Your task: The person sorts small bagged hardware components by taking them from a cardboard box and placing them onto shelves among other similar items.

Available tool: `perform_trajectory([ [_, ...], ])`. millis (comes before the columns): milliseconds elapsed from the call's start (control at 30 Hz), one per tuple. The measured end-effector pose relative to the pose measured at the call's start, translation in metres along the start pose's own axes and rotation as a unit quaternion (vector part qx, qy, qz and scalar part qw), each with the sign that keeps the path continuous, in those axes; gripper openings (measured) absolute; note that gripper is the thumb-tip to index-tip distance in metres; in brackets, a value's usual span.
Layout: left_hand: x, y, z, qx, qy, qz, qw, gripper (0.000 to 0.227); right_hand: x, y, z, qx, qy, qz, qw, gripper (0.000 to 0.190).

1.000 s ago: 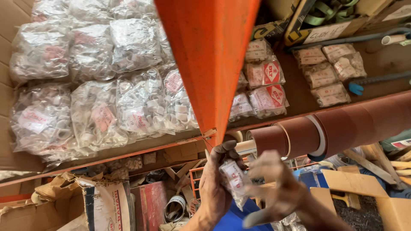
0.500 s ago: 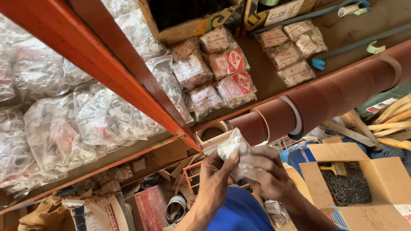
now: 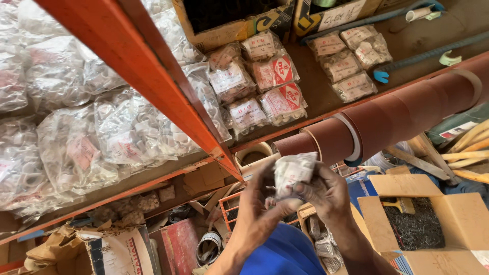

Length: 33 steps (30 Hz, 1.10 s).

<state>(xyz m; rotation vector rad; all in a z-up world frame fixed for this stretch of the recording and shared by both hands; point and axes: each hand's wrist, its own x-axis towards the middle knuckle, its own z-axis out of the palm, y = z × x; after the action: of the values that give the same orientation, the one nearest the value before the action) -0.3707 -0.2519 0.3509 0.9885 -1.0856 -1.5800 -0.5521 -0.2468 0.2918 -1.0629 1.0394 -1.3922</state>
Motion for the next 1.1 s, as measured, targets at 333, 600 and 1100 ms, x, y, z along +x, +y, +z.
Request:
perform_trajectory([
  [333,-0.003,0.010,-0.015,0.199,-0.040,0.088,0.975,0.022,0.006,0.007,-0.016,0.107,-0.128,0.021,0.986,0.072],
  [600,-0.003,0.016,-0.009,0.098,-0.034,-0.028,0.994,0.057,0.008,0.027,-0.019,0.070,0.005,0.013,0.997,0.041],
  [1100,0.004,0.004,-0.017,0.172,-0.006,0.061,0.983,0.029,0.020,-0.008,-0.009,0.033,-0.096,0.077,0.992,0.046],
])
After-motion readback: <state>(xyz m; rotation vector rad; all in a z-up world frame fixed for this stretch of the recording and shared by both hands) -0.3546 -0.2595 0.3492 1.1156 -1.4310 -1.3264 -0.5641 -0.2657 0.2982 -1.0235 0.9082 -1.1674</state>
